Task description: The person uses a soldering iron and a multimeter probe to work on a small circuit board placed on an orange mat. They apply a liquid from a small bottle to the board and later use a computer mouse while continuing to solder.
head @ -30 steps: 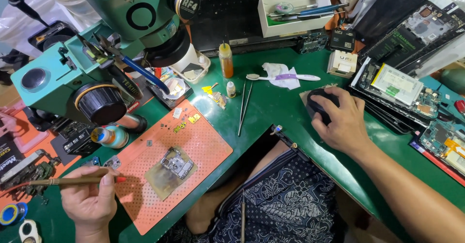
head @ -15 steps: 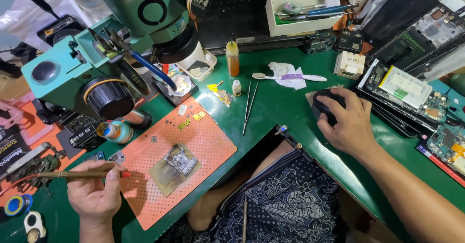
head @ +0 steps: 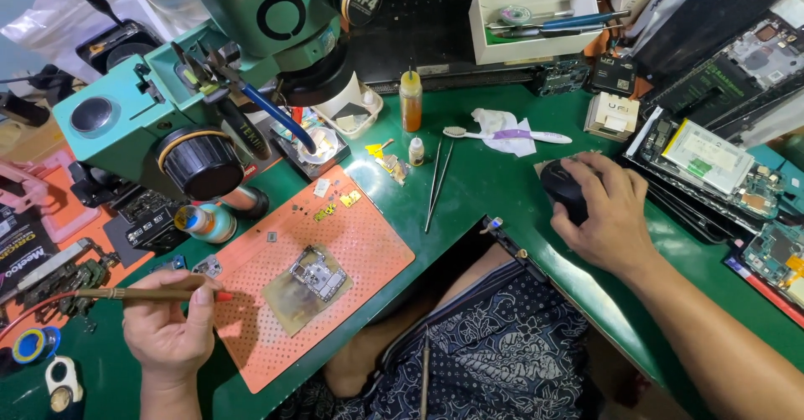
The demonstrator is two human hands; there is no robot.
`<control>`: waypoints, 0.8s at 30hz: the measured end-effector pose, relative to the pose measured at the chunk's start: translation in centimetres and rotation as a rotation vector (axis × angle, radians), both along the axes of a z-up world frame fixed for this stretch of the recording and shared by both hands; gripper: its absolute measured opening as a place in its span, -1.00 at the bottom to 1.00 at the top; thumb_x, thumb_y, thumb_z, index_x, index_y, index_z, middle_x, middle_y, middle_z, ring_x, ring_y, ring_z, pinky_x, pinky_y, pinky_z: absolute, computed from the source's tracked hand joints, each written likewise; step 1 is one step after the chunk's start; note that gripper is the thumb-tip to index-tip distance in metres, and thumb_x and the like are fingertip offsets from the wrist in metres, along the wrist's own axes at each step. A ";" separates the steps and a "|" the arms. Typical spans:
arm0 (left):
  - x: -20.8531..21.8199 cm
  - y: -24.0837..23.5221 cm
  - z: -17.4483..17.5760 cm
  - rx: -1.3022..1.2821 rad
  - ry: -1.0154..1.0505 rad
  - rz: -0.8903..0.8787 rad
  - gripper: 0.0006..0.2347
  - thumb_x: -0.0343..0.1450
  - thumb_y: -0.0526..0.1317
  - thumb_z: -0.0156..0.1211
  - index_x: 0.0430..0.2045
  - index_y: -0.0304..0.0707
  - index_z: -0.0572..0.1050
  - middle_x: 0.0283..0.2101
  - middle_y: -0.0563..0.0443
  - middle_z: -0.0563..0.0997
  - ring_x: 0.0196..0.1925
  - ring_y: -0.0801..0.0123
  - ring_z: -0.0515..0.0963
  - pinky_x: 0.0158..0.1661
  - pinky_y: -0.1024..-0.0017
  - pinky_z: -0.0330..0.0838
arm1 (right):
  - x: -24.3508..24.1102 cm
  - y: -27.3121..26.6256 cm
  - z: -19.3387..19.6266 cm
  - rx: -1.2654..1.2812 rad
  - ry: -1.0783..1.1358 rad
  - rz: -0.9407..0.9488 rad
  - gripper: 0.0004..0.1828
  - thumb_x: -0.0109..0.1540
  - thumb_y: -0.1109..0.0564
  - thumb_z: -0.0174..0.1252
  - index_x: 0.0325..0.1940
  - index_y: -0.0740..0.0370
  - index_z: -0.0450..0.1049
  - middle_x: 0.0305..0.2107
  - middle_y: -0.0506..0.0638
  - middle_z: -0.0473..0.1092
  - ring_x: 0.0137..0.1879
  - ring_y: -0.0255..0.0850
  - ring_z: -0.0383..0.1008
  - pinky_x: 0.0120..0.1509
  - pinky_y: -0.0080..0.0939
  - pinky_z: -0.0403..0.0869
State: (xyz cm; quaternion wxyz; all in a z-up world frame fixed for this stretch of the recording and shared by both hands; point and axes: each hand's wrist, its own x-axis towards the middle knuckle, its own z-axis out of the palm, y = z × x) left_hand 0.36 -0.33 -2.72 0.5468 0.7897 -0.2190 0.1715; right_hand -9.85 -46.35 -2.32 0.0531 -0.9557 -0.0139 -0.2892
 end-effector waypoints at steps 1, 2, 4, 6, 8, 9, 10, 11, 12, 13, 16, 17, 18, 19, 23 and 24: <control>0.0 0.0 0.0 -0.007 -0.002 -0.007 -0.83 0.32 -0.34 -0.06 -0.30 -0.40 0.19 -0.51 -0.19 0.40 -0.45 0.26 0.47 -0.30 0.40 0.42 | -0.1 0.1 0.1 -0.047 -0.064 0.000 -0.48 -0.02 0.10 0.11 0.00 0.27 0.27 -0.09 0.19 0.24 0.03 0.01 0.26 0.03 -0.02 0.11; -0.1 0.0 0.2 -0.008 0.000 -0.008 -0.83 0.32 -0.34 -0.06 -0.30 -0.40 0.19 -0.51 -0.19 0.40 -0.45 0.26 0.47 -0.30 0.40 0.42 | -0.9 1.1 0.5 -0.048 -0.061 -0.001 -0.48 -0.02 0.10 0.11 0.00 0.27 0.27 -0.09 0.19 0.24 0.03 0.01 0.26 0.03 -0.02 0.11; -0.1 -0.1 0.5 0.031 -0.041 0.006 -0.83 0.32 -0.33 -0.05 -0.32 -0.42 0.20 -0.50 -0.18 0.40 -0.47 0.25 0.47 -0.33 0.40 0.41 | -1.8 2.9 1.6 -0.070 -0.190 0.114 -0.63 -0.01 0.09 0.09 -0.15 0.24 0.36 -0.22 0.13 0.30 -0.15 -0.09 0.28 -0.08 -0.08 0.10; 0.2 -0.1 0.6 0.036 -0.049 0.005 -0.84 0.31 -0.32 -0.04 -0.35 -0.42 0.21 -0.49 -0.16 0.41 -0.46 0.25 0.46 -0.32 0.40 0.41 | -2.5 6.7 3.5 0.036 -0.017 0.388 -0.71 0.02 0.14 0.05 -0.19 0.25 0.34 -0.40 0.03 0.28 -0.34 -0.16 0.24 -0.23 -0.15 0.16; 0.1 0.1 0.5 0.053 -0.043 -0.003 -0.85 0.30 -0.32 -0.03 -0.37 -0.42 0.23 -0.49 -0.14 0.41 -0.45 0.24 0.45 -0.32 0.39 0.41 | -3.6 9.7 3.1 0.155 0.172 0.652 -0.79 0.05 0.19 0.02 -0.24 0.25 0.31 -0.58 -0.07 0.26 -0.52 -0.22 0.20 -0.39 -0.22 0.22; 0.2 0.1 0.5 0.049 -0.049 -0.013 -0.85 0.30 -0.32 -0.03 -0.36 -0.42 0.22 -0.48 -0.15 0.42 -0.43 0.24 0.45 -0.29 0.39 0.41 | -4.1 10.8 2.0 0.023 0.367 0.750 -0.70 0.03 0.12 0.03 -0.17 0.23 0.31 -0.58 -0.07 0.24 -0.51 -0.19 0.22 -0.38 -0.18 0.19; 0.2 0.1 0.4 0.046 -0.056 -0.023 -0.84 0.30 -0.32 -0.03 -0.35 -0.41 0.22 -0.48 -0.15 0.43 -0.42 0.24 0.46 -0.27 0.38 0.41 | -4.6 11.9 0.8 -0.112 0.562 0.844 -0.61 0.01 0.05 0.04 -0.11 0.20 0.30 -0.59 -0.06 0.22 -0.49 -0.15 0.24 -0.37 -0.15 0.17; 0.1 0.2 0.4 0.046 -0.056 -0.021 -0.84 0.30 -0.32 -0.03 -0.35 -0.41 0.22 -0.48 -0.15 0.43 -0.42 0.24 0.46 -0.27 0.38 0.41 | -4.9 12.8 -0.1 -0.112 0.561 0.846 -0.61 0.01 0.05 0.04 -0.11 0.20 0.30 -0.59 -0.06 0.22 -0.49 -0.15 0.24 -0.37 -0.15 0.17; 0.0 0.3 0.5 0.046 -0.040 -0.025 -0.84 0.31 -0.31 -0.03 -0.34 -0.40 0.22 -0.48 -0.15 0.43 -0.44 0.25 0.46 -0.29 0.39 0.40 | -5.2 13.7 -1.0 -0.172 0.685 0.896 -0.51 0.00 0.00 0.10 -0.03 0.21 0.29 -0.49 -0.01 0.25 -0.41 -0.12 0.25 -0.31 -0.13 0.18; 0.1 0.3 0.6 0.044 -0.030 -0.025 -0.83 0.31 -0.29 -0.04 -0.34 -0.39 0.21 -0.49 -0.14 0.43 -0.46 0.26 0.46 -0.31 0.39 0.40 | -5.2 14.5 -1.8 -0.239 0.806 0.944 -0.41 -0.01 -0.05 0.16 0.04 0.23 0.27 -0.39 0.05 0.28 -0.32 -0.10 0.26 -0.24 -0.10 0.19; 0.2 0.7 0.4 -0.006 -0.009 -0.027 -0.84 0.30 -0.37 -0.03 -0.33 -0.42 0.21 -0.46 -0.18 0.44 -0.40 0.25 0.49 -0.29 0.42 0.44 | -5.7 14.9 -4.0 -0.188 0.829 0.944 -0.49 0.03 0.02 0.06 0.03 0.23 0.27 -0.45 0.03 0.26 -0.36 -0.09 0.24 -0.28 -0.13 0.15; 0.1 0.9 0.6 -0.008 -0.006 -0.029 -0.84 0.30 -0.37 -0.03 -0.33 -0.42 0.21 -0.46 -0.18 0.44 -0.40 0.25 0.49 -0.29 0.42 0.44 | -5.2 14.7 -2.8 -0.187 0.834 0.942 -0.49 0.03 0.02 0.06 0.03 0.23 0.27 -0.45 0.03 0.26 -0.36 -0.09 0.24 -0.28 -0.13 0.15; 0.0 0.9 0.7 -0.001 -0.015 -0.030 -0.84 0.30 -0.35 -0.03 -0.33 -0.42 0.21 -0.48 -0.18 0.44 -0.41 0.24 0.48 -0.29 0.40 0.43 | -4.6 14.4 -1.6 -0.031 0.666 0.967 -0.64 0.09 0.06 0.00 -0.07 0.25 0.32 -0.51 -0.01 0.23 -0.41 -0.13 0.21 -0.28 -0.14 0.15; 0.1 0.9 0.8 0.001 -0.030 -0.029 -0.84 0.31 -0.33 -0.04 -0.34 -0.41 0.20 -0.50 -0.17 0.44 -0.42 0.23 0.48 -0.29 0.38 0.42 | -3.9 14.0 -0.4 0.116 0.493 0.984 -0.75 0.15 0.10 -0.06 -0.17 0.26 0.37 -0.57 -0.04 0.20 -0.47 -0.16 0.19 -0.28 -0.16 0.14; 0.0 1.0 0.9 -0.012 -0.032 -0.029 -0.84 0.30 -0.35 -0.03 -0.33 -0.42 0.21 -0.48 -0.19 0.43 -0.41 0.21 0.47 -0.25 0.33 0.42 | -1.0 8.0 2.1 0.196 0.027 0.560 -0.85 0.06 0.12 0.01 -0.28 0.05 0.36 -0.36 -0.05 0.40 -0.33 -0.15 0.39 -0.39 -0.15 0.29; -0.1 0.9 0.9 0.009 -0.034 -0.031 -0.84 0.30 -0.33 -0.04 -0.34 -0.42 0.22 -0.48 -0.16 0.42 -0.43 0.24 0.46 -0.28 0.37 0.42 | -1.0 6.2 2.5 0.134 -0.056 0.301 -0.78 0.04 0.16 0.07 -0.24 0.22 0.38 -0.30 0.09 0.34 -0.22 -0.07 0.33 -0.20 -0.12 0.28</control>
